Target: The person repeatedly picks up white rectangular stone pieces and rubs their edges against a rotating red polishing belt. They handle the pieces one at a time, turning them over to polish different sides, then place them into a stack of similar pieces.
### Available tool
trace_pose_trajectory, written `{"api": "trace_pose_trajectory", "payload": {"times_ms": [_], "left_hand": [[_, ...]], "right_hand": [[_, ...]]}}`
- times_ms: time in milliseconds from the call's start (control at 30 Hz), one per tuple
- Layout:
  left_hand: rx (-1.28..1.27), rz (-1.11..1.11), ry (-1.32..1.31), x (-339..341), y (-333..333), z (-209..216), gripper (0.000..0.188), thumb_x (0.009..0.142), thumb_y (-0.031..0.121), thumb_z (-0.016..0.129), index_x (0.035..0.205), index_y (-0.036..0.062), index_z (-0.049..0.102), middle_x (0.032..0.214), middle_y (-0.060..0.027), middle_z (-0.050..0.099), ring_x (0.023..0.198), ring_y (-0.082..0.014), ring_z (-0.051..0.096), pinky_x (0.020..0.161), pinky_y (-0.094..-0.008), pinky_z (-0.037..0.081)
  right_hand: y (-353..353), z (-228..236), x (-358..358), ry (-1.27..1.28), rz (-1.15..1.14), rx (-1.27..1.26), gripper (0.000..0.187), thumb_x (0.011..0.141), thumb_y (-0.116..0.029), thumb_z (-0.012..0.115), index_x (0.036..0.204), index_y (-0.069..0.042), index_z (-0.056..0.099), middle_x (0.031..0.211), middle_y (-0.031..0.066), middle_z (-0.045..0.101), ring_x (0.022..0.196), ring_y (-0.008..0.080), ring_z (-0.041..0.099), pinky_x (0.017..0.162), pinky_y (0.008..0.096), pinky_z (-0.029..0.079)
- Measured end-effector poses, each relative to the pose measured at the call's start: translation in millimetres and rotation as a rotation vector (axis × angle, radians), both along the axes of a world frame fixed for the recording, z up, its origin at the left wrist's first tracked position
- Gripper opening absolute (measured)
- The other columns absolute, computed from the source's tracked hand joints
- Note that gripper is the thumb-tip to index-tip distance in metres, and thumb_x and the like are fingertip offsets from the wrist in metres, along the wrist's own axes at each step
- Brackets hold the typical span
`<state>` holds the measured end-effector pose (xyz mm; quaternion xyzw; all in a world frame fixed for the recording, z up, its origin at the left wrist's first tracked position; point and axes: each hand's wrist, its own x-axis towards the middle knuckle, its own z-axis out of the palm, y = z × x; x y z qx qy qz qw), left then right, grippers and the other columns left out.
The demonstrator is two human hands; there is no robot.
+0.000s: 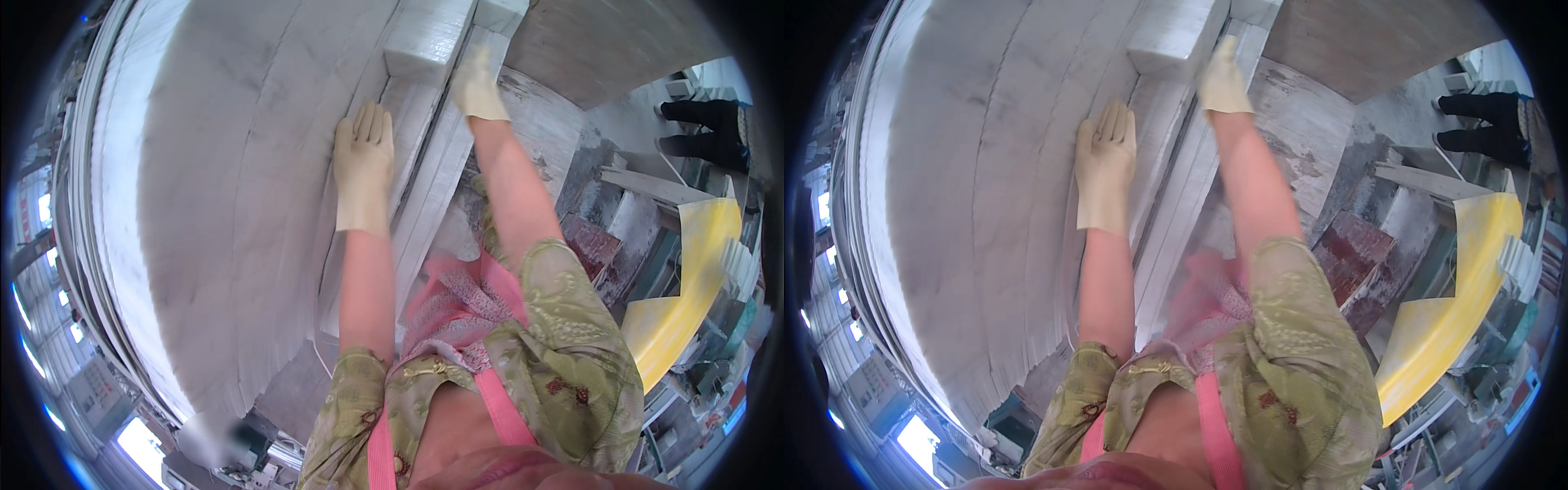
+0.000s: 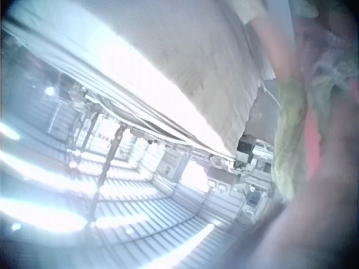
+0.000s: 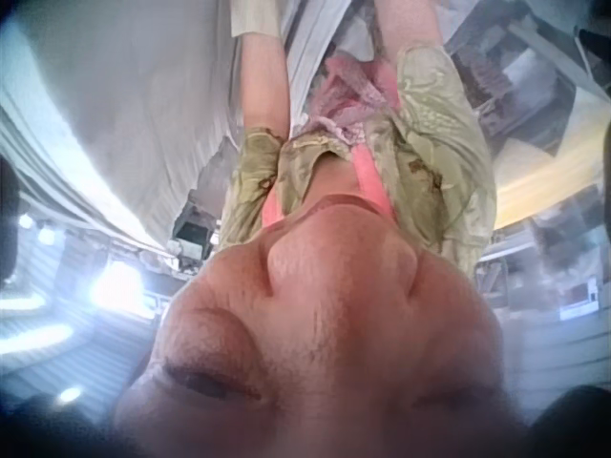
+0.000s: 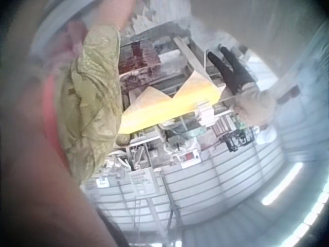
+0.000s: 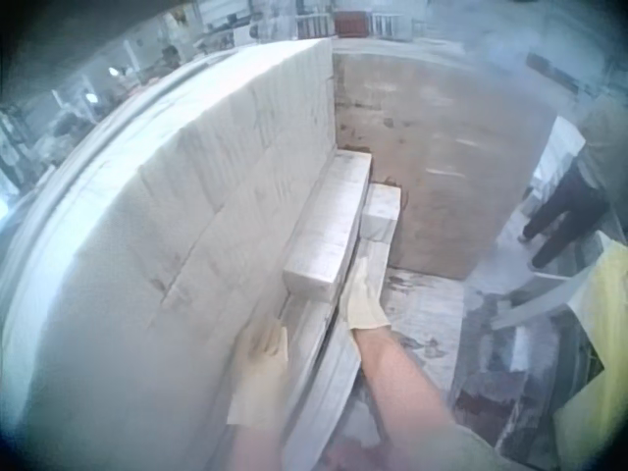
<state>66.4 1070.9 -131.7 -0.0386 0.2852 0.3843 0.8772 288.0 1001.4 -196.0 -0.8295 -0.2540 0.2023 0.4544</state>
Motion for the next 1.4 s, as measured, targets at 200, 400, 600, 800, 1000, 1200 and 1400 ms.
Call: {"api": "trace_pose_trajectory", "payload": {"times_ms": [200,400,600,800,1000,1200,1400], "left_hand": [[0.452,-0.304,0.637,-35.2,-28.7,-17.0,0.049,0.108,0.023,0.05,0.143,-0.0106,0.045,0.149,-0.0194,0.05,0.141,-0.029,0.046,0.12,-0.0385,0.038],[0.776,-0.51,1.008,-126.5,-126.3,12.5,0.04,0.107,0.023,0.051,0.138,-0.0032,0.056,0.139,-0.0151,0.059,0.132,-0.0228,0.055,0.113,-0.0338,0.041],[0.908,-0.716,0.928,-218.3,-208.4,-9.6,0.041,0.106,0.025,0.056,0.138,-0.001,0.057,0.138,-0.0142,0.06,0.133,-0.0228,0.055,0.114,-0.0351,0.041],[0.842,-0.878,0.73,-259.5,-255.7,3.3,0.053,0.105,0.028,0.056,0.141,-0.0103,0.047,0.138,-0.0224,0.059,0.131,-0.0307,0.056,0.114,-0.04,0.043],[1.039,-1.222,0.45,-259.3,-334.7,7.0,0.037,0.108,0.035,0.051,0.114,0.0,0.062,0.109,-0.0118,0.07,0.108,-0.0181,0.065,0.104,-0.0337,0.047],[1.105,-1.561,0.236,-220.6,-426.3,21.3,0.047,0.108,0.037,0.054,0.079,0.0017,0.068,0.056,-0.0043,0.059,0.05,-0.0144,0.055,0.056,-0.0289,0.045],[1.083,-1.872,-0.036,-224.1,-575.0,61.3,0.053,0.106,0.04,0.056,0.069,0.0032,0.066,0.048,-0.0006,0.048,0.038,-0.0095,0.037,0.043,-0.0263,0.027]], "right_hand": [[3.1,0.4,19.2,0.544,-0.005,0.231,0.076,0.107,-0.061,0.022,0.159,-0.006,0.034,0.163,0.0179,0.036,0.151,0.0285,0.034,0.123,0.035,0.023],[-179.7,-0.1,-10.7,-0.045,0.115,-0.019,0.068,0.1,-0.027,0.054,0.161,-0.013,0.028,0.162,0.0152,0.035,0.148,0.0299,0.036,0.123,0.0349,0.029],[-482.4,-52.7,-221.8,0.075,0.217,-0.89,0.041,0.086,-0.039,0.058,0.117,-0.012,0.056,0.117,0.0126,0.053,0.11,0.0292,0.054,0.095,0.0469,0.042],[-690.4,-111.0,-530.0,0.386,-0.661,-0.876,0.036,0.089,-0.04,0.057,0.104,-0.015,0.079,0.105,0.0143,0.076,0.098,0.0367,0.071,0.089,0.0468,0.056],[-733.1,-81.1,-620.9,0.679,-0.65,-0.817,0.032,0.088,-0.034,0.059,0.097,-0.012,0.08,0.093,0.0151,0.076,0.09,0.0337,0.073,0.084,0.0453,0.057],[-769.9,-50.7,-649.6,0.403,-0.688,-0.834,0.03,0.086,-0.029,0.059,0.089,-0.009,0.081,0.08,0.0154,0.075,0.082,0.0312,0.074,0.08,0.044,0.058],[-838.3,-0.7,-687.2,0.491,-1.633,-0.093,0.035,0.099,-0.029,0.056,0.085,-0.002,0.073,0.07,0.0107,0.072,0.054,0.0236,0.063,0.055,0.0391,0.052]]}}
